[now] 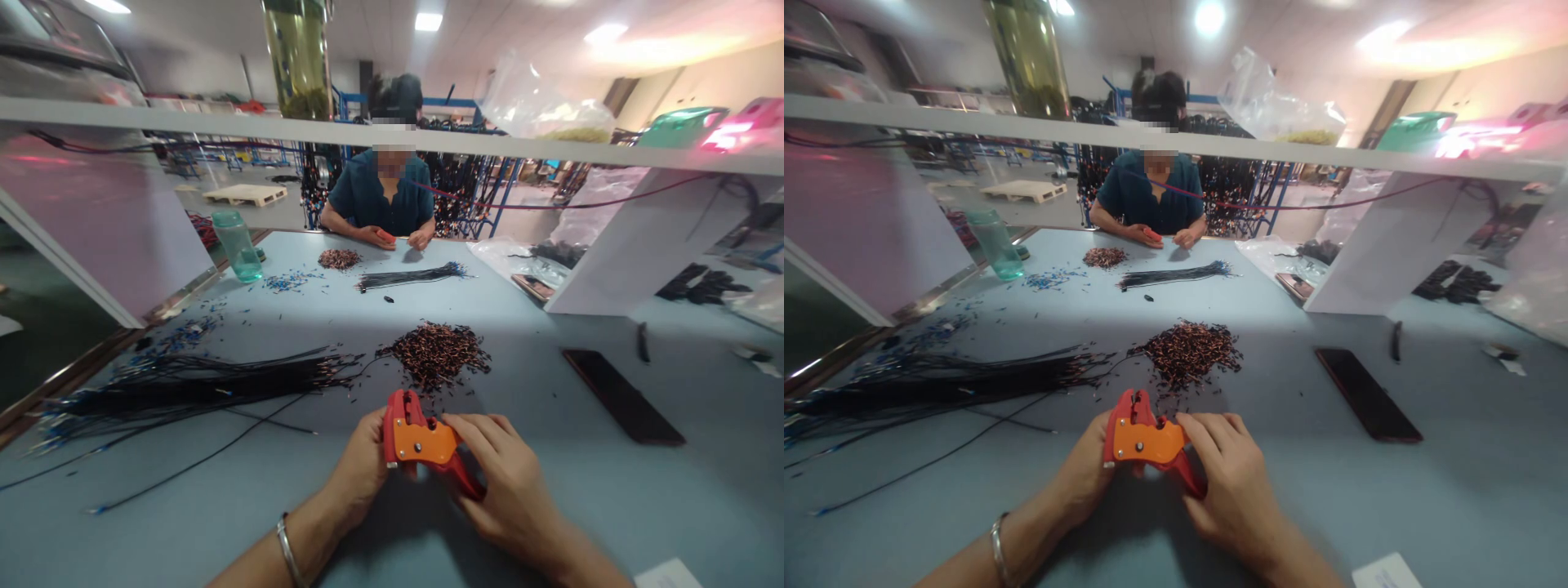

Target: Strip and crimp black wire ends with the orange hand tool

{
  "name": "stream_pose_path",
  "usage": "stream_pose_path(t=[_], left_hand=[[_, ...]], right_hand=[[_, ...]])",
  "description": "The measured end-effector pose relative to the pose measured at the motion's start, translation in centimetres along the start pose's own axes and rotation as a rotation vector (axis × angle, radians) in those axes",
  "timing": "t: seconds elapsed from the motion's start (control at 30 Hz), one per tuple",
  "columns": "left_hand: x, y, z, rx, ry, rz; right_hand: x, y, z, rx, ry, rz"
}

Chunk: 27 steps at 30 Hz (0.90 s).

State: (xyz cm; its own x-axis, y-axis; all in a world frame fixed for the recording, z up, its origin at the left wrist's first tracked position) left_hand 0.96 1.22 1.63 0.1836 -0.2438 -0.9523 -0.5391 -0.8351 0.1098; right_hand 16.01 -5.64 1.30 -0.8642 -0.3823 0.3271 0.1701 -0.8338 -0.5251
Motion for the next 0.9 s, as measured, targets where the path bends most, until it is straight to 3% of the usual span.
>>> stream_pose_path(t=[0.2,0.63,0.73,0.9], left_hand=[[0.0,0.1,-0.1,0.037,-0.049,-0.024],[0.6,0.0,-0.1,0.052,-0.026,-0.004],[1.4,-0.4,0.3,0.027,-0.018,0.009],[1.4,-0.7,1.0,-0.081,-0.026,0.022]], right_hand=[[0.1,0.1,0.0,0.035,-0.003,0.011],[0.2,0.7,-0.6,-0.034,0.058,0.073],[0.0,0.5,-0.7,0.059,-0.074,-0.045],[-1.0,-0.3,0.6,0.189,-0.515,-0.432]])
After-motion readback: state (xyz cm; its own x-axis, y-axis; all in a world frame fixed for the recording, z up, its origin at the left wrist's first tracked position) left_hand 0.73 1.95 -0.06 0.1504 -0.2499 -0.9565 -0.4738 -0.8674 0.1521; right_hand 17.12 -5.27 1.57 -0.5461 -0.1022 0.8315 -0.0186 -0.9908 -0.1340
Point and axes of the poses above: each hand's wrist, its own y-axis away from the middle knuckle, its own z-axis out of the back of the hand, x = y × z, the point moved 3 cm from there along -y, towards the middle knuckle, and after that the axes turned 3 degrees about -z, right-handed, at the moved point
